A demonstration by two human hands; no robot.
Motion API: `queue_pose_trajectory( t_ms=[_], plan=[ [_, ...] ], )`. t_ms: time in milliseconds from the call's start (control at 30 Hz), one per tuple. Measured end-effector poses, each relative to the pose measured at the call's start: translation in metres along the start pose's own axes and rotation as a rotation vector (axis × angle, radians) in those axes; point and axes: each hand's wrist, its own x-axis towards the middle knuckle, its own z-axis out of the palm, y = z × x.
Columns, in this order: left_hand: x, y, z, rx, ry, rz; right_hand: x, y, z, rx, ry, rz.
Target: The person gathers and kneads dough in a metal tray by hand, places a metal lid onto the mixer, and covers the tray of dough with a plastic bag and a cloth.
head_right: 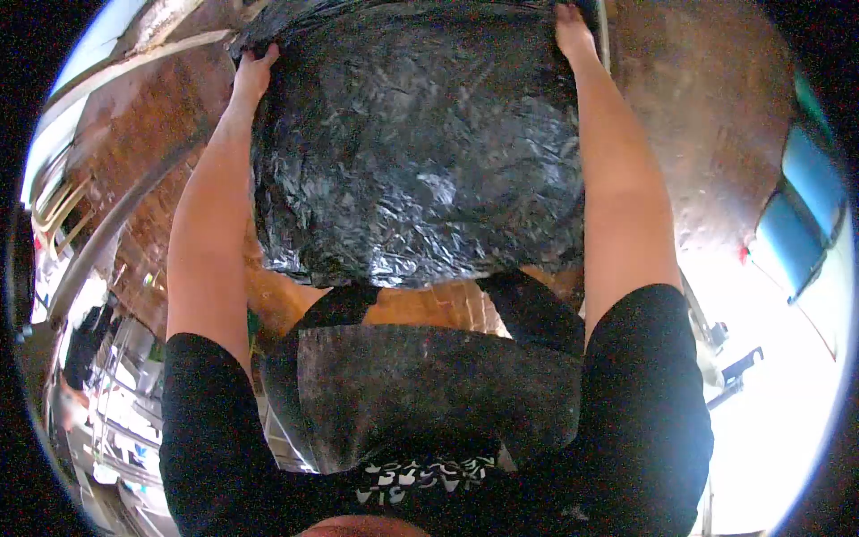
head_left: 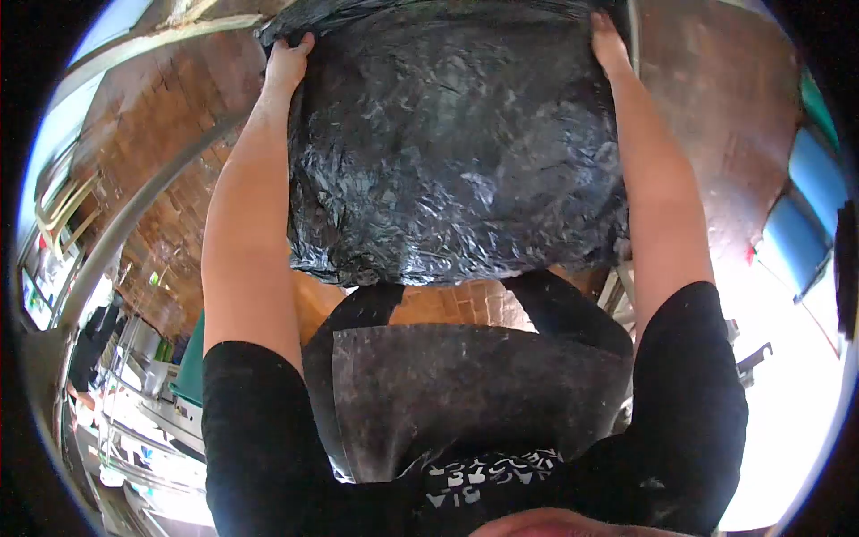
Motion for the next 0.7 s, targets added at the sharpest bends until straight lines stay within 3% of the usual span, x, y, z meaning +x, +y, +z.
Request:
queue_pose_trajectory(
  t_ms=[33,67,133,233,267,367,467,600,700],
  plan=[
    [-0.005,0.015,0.002,-0.004,0.026,0.017,-0.028,-0.027,-0.027,-0.100,-0.191,0.187],
    [-0.024,0.034,0.001,0.012,0.102,0.055,-0.010,-0.005,-0.030,-0.139,-0.231,0.156],
    [-0.072,0.053,-0.008,0.054,0.243,0.115,-0.004,0.061,-0.007,-0.065,0.199,-0.314],
    [-0.127,0.036,-0.006,-0.055,0.215,0.117,-0.057,0.080,0.024,0.030,0.344,-0.349],
    [-0.125,0.026,-0.002,-0.052,0.210,0.134,-0.076,0.081,0.030,0.018,0.298,-0.260],
    [-0.102,0.015,0.011,-0.014,0.232,0.157,-0.057,0.107,0.060,0.007,0.351,-0.310],
    [-0.094,0.008,0.012,-0.213,0.181,0.116,-0.038,0.122,0.071,0.013,0.242,-0.243],
    [-0.093,0.035,-0.036,0.061,-0.101,-0.077,-0.063,0.110,0.042,-0.072,0.140,-0.261],
    [-0.157,0.018,-0.022,-0.177,-0.036,0.119,-0.123,0.102,0.034,-0.003,0.221,-0.198]
  ],
)
